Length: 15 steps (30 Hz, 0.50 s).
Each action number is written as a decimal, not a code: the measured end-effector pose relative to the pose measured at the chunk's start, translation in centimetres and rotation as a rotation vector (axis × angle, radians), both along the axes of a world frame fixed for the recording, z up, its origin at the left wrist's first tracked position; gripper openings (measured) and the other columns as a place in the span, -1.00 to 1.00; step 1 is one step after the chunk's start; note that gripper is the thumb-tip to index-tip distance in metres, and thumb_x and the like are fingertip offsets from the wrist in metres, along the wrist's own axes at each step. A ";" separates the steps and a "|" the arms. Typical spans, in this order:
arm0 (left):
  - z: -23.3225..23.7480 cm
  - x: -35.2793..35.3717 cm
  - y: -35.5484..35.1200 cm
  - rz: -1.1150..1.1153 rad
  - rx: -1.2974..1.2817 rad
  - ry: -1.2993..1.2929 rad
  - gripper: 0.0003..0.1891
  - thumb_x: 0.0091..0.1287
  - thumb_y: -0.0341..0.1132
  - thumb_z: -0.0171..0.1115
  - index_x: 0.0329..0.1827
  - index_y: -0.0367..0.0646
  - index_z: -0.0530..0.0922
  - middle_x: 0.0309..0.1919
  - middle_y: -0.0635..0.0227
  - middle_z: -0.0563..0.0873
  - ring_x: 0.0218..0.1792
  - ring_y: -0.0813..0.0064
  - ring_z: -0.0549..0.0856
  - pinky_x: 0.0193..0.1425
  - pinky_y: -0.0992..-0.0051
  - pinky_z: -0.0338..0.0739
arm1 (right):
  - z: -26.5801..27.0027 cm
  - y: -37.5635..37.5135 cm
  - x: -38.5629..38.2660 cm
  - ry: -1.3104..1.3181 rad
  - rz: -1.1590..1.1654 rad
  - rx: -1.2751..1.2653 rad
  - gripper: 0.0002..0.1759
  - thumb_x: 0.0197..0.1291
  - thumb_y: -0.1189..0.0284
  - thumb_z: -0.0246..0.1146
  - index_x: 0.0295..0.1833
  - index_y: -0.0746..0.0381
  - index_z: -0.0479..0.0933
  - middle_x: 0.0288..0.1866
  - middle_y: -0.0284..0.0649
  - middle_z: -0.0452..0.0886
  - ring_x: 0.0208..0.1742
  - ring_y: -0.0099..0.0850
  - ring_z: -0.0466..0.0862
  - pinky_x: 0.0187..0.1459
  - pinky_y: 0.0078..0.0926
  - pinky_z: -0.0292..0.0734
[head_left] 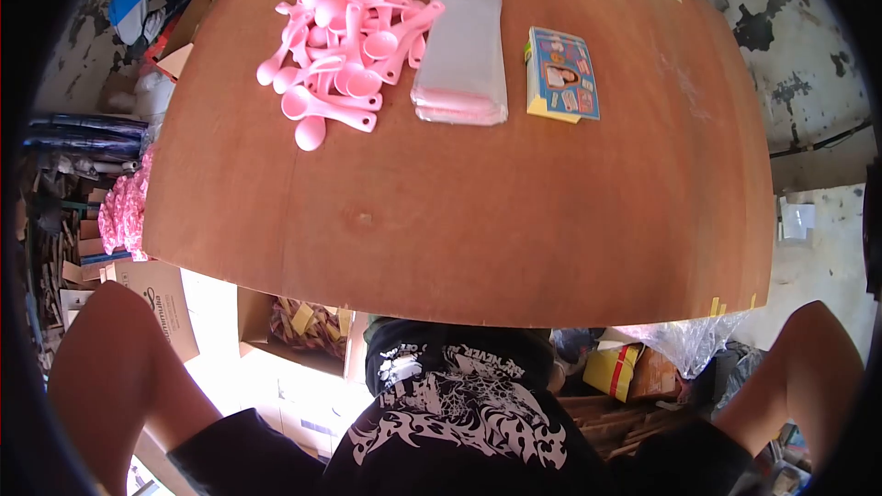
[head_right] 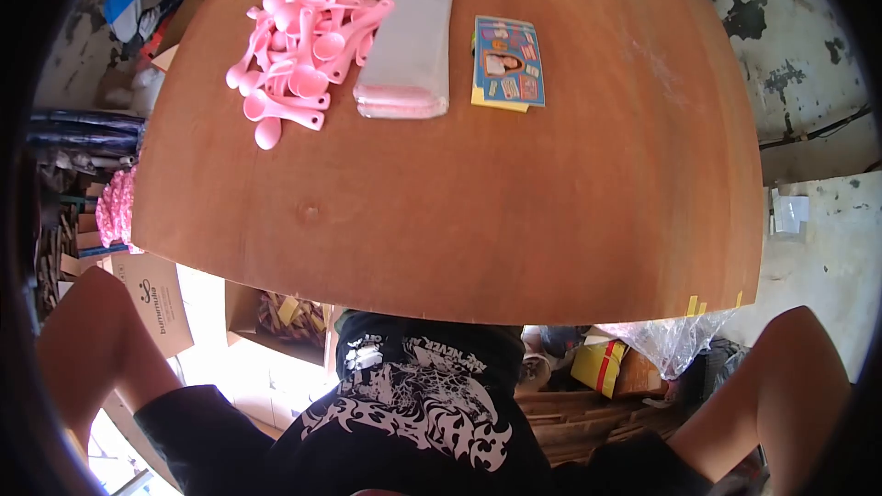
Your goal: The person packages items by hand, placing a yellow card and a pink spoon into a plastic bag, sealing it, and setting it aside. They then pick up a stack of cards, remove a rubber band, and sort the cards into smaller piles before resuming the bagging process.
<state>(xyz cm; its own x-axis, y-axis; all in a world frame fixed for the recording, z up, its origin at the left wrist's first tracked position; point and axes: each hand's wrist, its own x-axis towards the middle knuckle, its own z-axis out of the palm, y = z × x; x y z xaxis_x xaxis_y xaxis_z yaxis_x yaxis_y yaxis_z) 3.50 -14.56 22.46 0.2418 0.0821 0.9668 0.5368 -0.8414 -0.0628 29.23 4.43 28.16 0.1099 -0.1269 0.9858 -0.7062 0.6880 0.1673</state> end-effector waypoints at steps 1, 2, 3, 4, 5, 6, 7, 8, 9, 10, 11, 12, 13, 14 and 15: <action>0.3 -0.5 -0.2 -0.013 0.021 -0.023 -0.54 0.49 -0.11 -0.13 0.19 -0.34 0.45 0.12 0.00 0.58 0.16 0.17 0.56 0.37 0.18 0.35 | 0.4 0.5 0.5 0.022 0.013 -0.017 -0.63 0.46 0.11 0.06 -0.11 0.23 0.43 -0.38 -0.30 0.48 -0.34 -0.40 0.53 -0.18 -0.37 0.44; 0.7 -1.2 -0.2 -0.034 0.044 -0.062 -0.54 0.49 -0.12 -0.13 0.18 -0.34 0.45 0.11 -0.01 0.59 0.16 0.17 0.57 0.37 0.18 0.35 | 0.2 1.5 1.2 0.047 0.033 -0.059 -0.63 0.46 0.10 0.06 -0.11 0.23 0.43 -0.38 -0.30 0.48 -0.34 -0.40 0.53 -0.18 -0.36 0.44; 0.9 -2.2 0.2 -0.036 0.060 -0.112 -0.54 0.49 -0.12 -0.13 0.18 -0.35 0.46 0.10 -0.01 0.59 0.15 0.17 0.58 0.36 0.18 0.36 | 0.3 3.2 1.6 0.058 0.014 -0.117 -0.63 0.46 0.10 0.06 -0.10 0.23 0.43 -0.38 -0.30 0.48 -0.34 -0.40 0.53 -0.18 -0.36 0.44; 0.5 -3.2 0.3 -0.044 0.075 -0.157 -0.54 0.49 -0.12 -0.14 0.17 -0.36 0.46 0.10 -0.02 0.59 0.14 0.16 0.58 0.36 0.19 0.36 | -1.0 5.2 2.4 0.074 0.004 -0.185 -0.63 0.46 0.10 0.06 -0.10 0.23 0.43 -0.38 -0.29 0.48 -0.34 -0.40 0.53 -0.18 -0.36 0.44; -0.4 -4.2 0.1 -0.057 0.086 -0.196 -0.54 0.49 -0.12 -0.14 0.16 -0.37 0.46 0.09 -0.03 0.60 0.14 0.16 0.59 0.35 0.19 0.37 | -3.1 8.4 3.5 -0.067 -0.239 -0.236 -0.52 0.44 -0.02 0.08 -0.13 0.24 0.43 -0.32 -0.30 0.53 -0.24 -0.32 0.57 0.02 -0.16 0.53; -1.9 -5.5 1.5 -0.058 0.081 -0.270 -0.54 0.49 -0.13 -0.14 0.16 -0.37 0.47 0.08 -0.03 0.60 0.13 0.16 0.59 0.35 0.20 0.38 | -6.3 11.2 2.0 -0.054 -0.228 -0.225 -0.52 0.44 -0.02 0.08 -0.13 0.24 0.43 -0.32 -0.30 0.53 -0.24 -0.32 0.57 0.02 -0.16 0.53; -3.6 -6.3 2.8 -0.050 0.080 -0.345 -0.54 0.49 -0.13 -0.15 0.15 -0.38 0.47 0.08 -0.04 0.60 0.12 0.16 0.60 0.35 0.20 0.38 | -10.0 14.1 0.2 -0.261 -0.352 -0.397 -0.67 0.40 0.24 0.06 -0.23 0.30 0.52 -0.19 -0.24 0.60 -0.20 -0.46 0.60 -0.07 -0.26 0.55; -7.1 -7.5 5.2 -0.013 0.069 -0.571 -0.54 0.49 -0.13 -0.15 0.15 -0.39 0.47 0.07 -0.04 0.61 0.12 0.15 0.60 0.34 0.20 0.39 | -13.3 15.7 -1.1 -0.471 -0.475 -0.569 -0.73 0.36 0.49 0.04 -0.32 0.36 0.60 -0.05 -0.17 0.66 -0.15 -0.59 0.63 -0.16 -0.36 0.57; -11.6 -8.0 8.0 -0.020 0.055 -1.003 -0.54 0.49 -0.14 -0.15 0.14 -0.39 0.48 0.06 -0.05 0.61 0.11 0.15 0.61 0.34 0.21 0.39 | -16.0 13.2 -4.6 -0.662 -0.846 -0.646 -0.75 0.36 0.54 0.03 -0.28 0.36 0.61 -0.01 -0.19 0.68 -0.17 -0.58 0.65 -0.08 -0.45 0.55; -12.9 -8.5 12.5 0.052 -0.162 -0.548 -0.54 0.49 -0.10 -0.13 0.14 -0.36 0.48 0.04 0.00 0.63 0.08 0.18 0.61 0.28 0.21 0.42 | -17.3 11.4 -7.0 -0.961 -0.630 -0.791 -0.76 0.36 0.53 0.05 -0.23 0.34 0.64 -0.11 -0.24 0.72 -0.25 -0.56 0.65 -0.12 -0.47 0.55; -15.2 -8.0 14.6 0.079 -0.324 -0.621 -0.61 0.54 -0.16 -0.16 -0.04 -0.36 0.51 -0.05 0.13 0.63 0.01 0.34 0.61 0.26 0.31 0.43 | -21.7 13.6 -9.3 -0.983 -0.355 -0.619 -0.81 0.30 0.56 0.10 -0.19 0.29 0.66 -0.26 -0.23 0.74 -0.30 -0.52 0.69 -0.17 -0.49 0.56; -17.5 -7.5 16.0 0.262 -0.433 -0.627 -0.69 0.53 -0.23 -0.07 -0.05 -0.33 0.53 -0.14 0.22 0.66 -0.06 0.42 0.63 0.18 0.38 0.47 | -23.2 13.7 -10.8 -1.222 -0.468 -0.449 -0.82 0.25 0.57 0.17 -0.17 0.21 0.69 -0.33 -0.17 0.75 -0.29 -0.43 0.73 -0.18 -0.43 0.59; -19.0 -6.5 17.1 0.310 -0.575 -0.718 -0.81 0.48 -0.37 0.05 -0.06 -0.31 0.56 -0.17 0.26 0.68 -0.10 0.49 0.65 0.13 0.43 0.49 | -24.7 14.2 -12.5 -1.199 -0.519 -0.191 -0.87 0.20 0.51 0.25 -0.19 0.19 0.70 -0.34 -0.15 0.75 -0.28 -0.38 0.73 -0.18 -0.40 0.59; -20.7 -6.3 18.0 0.315 -0.686 -0.691 -0.86 0.43 -0.48 0.11 -0.04 -0.32 0.57 -0.18 0.28 0.69 -0.10 0.50 0.65 0.07 0.43 0.52 | -25.4 14.7 -14.1 -1.166 -0.563 0.066 -0.90 0.15 0.46 0.33 -0.22 0.17 0.71 -0.35 -0.13 0.74 -0.28 -0.33 0.74 -0.18 -0.36 0.60; -21.4 -6.2 18.2 0.395 -0.714 -0.532 -0.86 0.37 -0.53 0.15 -0.05 -0.32 0.59 -0.19 0.24 0.69 -0.11 0.43 0.66 0.01 0.42 0.53 | -25.2 14.6 -15.3 -1.160 -0.565 0.071 -0.90 0.15 0.46 0.33 -0.22 0.17 0.71 -0.35 -0.13 0.74 -0.28 -0.33 0.74 -0.18 -0.36 0.60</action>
